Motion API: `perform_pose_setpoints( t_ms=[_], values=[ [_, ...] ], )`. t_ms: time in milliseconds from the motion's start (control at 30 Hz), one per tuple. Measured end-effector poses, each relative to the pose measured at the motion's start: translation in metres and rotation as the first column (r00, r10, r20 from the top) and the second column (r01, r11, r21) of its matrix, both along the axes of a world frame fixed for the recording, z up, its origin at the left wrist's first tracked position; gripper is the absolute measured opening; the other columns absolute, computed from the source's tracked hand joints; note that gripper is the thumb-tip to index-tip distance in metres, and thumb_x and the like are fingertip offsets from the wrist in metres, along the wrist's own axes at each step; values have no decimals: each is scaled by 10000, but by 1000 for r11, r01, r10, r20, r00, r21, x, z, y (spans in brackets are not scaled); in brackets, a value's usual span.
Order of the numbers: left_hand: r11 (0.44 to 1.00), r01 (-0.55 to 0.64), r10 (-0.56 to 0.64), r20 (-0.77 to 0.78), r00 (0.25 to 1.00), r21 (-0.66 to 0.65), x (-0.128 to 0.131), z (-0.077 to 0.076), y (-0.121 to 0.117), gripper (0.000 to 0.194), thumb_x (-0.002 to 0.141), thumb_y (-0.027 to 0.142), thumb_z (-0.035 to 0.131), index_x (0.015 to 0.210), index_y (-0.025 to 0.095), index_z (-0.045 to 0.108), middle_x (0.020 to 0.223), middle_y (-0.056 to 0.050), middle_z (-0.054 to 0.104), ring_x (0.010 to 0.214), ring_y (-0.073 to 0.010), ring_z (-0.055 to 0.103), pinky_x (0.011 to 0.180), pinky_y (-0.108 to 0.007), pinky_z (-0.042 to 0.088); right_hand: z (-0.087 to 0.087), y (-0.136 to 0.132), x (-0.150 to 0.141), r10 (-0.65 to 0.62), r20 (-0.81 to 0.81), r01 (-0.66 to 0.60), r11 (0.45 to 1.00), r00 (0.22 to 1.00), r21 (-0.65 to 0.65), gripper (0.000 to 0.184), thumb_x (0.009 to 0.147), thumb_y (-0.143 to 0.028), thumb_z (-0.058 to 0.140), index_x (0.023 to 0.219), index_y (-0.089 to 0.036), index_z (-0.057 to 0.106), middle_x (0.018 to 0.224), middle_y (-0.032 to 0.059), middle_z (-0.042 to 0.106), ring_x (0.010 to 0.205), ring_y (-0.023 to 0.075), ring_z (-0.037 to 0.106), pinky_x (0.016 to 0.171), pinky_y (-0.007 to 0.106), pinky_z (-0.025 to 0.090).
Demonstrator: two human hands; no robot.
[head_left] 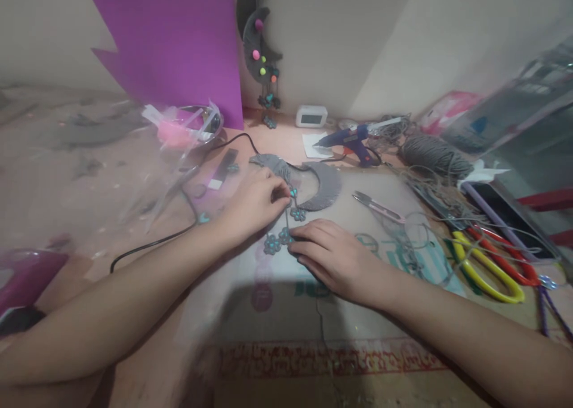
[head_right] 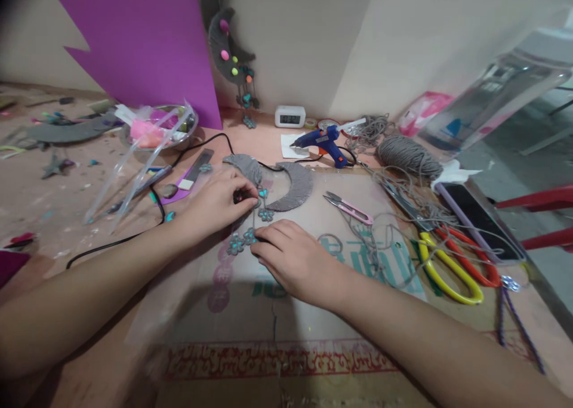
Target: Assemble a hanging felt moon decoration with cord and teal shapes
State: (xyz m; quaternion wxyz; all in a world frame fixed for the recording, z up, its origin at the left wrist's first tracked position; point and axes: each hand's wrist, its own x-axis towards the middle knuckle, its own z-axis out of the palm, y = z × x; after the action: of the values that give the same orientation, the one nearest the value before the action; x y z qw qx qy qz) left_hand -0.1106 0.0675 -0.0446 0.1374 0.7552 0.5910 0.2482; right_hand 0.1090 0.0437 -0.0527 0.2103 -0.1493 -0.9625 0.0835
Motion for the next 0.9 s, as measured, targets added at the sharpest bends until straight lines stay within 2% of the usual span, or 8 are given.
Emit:
perform_pose_setpoints(
  t_ms=[100, 233, 333, 400, 500, 667, 800, 900],
  values=[
    [1000, -6, 6, 1, 1000, -16, -1, 6, -1, 151, 866, 287, 622, 859, 183, 731, 902, -64, 620, 943, -240, 587, 854, -386, 447, 13, 3, 7, -25, -55, 28, 998, 998, 51, 166, 959, -139, 538, 1067, -141, 663, 1147, 141, 700, 1058, 246, 621, 956, 430, 516],
    [1000, 5, -5, 14, 1000, -17, -7, 18, -1, 232, 907, 351, 564, 852, 196, 728, 909, -58, 656, 968, -244, 594, 883, -390, 441, 46, 12, 30, -184, -111, 193, 978, 977, 75, 116, 962, -179, 554, 1031, -184, 648, 1012, 99, 716, 957, 225, 650, 864, 379, 532],
    [1000, 22, -22, 10, 1000, 6, -12, 28, -2, 264, 914, 375, 548, 839, 196, 727, 889, -54, 671, 926, -235, 590, 835, -374, 442, 70, 19, 49, -328, -118, 336, 940, 937, 54, 84, 960, -214, 574, 929, -194, 649, 870, 57, 712, 830, 204, 664, 785, 344, 523],
    [999, 23, -22, -17, 1000, 38, -15, 36, -4, 256, 911, 363, 547, 829, 198, 725, 885, -49, 686, 906, -231, 580, 831, -372, 435, 77, 22, 57, -381, -41, 381, 924, 924, -10, 123, 963, -234, 572, 882, -201, 657, 835, 46, 711, 781, 195, 665, 743, 332, 511],
    [997, -3, 7, -55, 998, 72, -18, 47, -8, 238, 899, 362, 559, 833, 208, 728, 907, -42, 714, 898, -235, 574, 835, -375, 425, 68, 24, 60, -369, 129, 384, 915, 920, -121, 125, 958, -265, 589, 900, -207, 684, 859, 49, 722, 787, 199, 669, 723, 331, 498],
    [999, -27, 29, -62, 998, 30, -26, 58, -11, 202, 885, 326, 566, 882, 239, 748, 992, -23, 737, 920, -242, 616, 819, -364, 437, 30, 22, 44, -315, 241, 362, 914, 918, -183, 158, 937, -328, 640, 980, -185, 692, 940, 81, 699, 905, 229, 647, 813, 367, 495],
    [1000, -13, 14, -85, 996, 17, -33, 54, -6, 221, 896, 297, 557, 969, 238, 757, 1050, -30, 739, 956, -251, 629, 858, -380, 459, 14, 21, 34, -325, 230, 365, 917, 917, -158, 84, 917, -243, 659, 926, -162, 680, 916, 89, 670, 909, 237, 611, 816, 368, 482],
    [994, 94, -86, -139, 987, 51, -32, 45, -2, 225, 916, 283, 551, 991, 236, 757, 1051, -41, 738, 1017, -251, 619, 933, -399, 448, 11, 22, 34, -316, 192, 350, 919, 929, -182, 109, 940, -163, 593, 863, -162, 671, 890, 81, 664, 900, 228, 597, 809, 354, 469]
  ],
)
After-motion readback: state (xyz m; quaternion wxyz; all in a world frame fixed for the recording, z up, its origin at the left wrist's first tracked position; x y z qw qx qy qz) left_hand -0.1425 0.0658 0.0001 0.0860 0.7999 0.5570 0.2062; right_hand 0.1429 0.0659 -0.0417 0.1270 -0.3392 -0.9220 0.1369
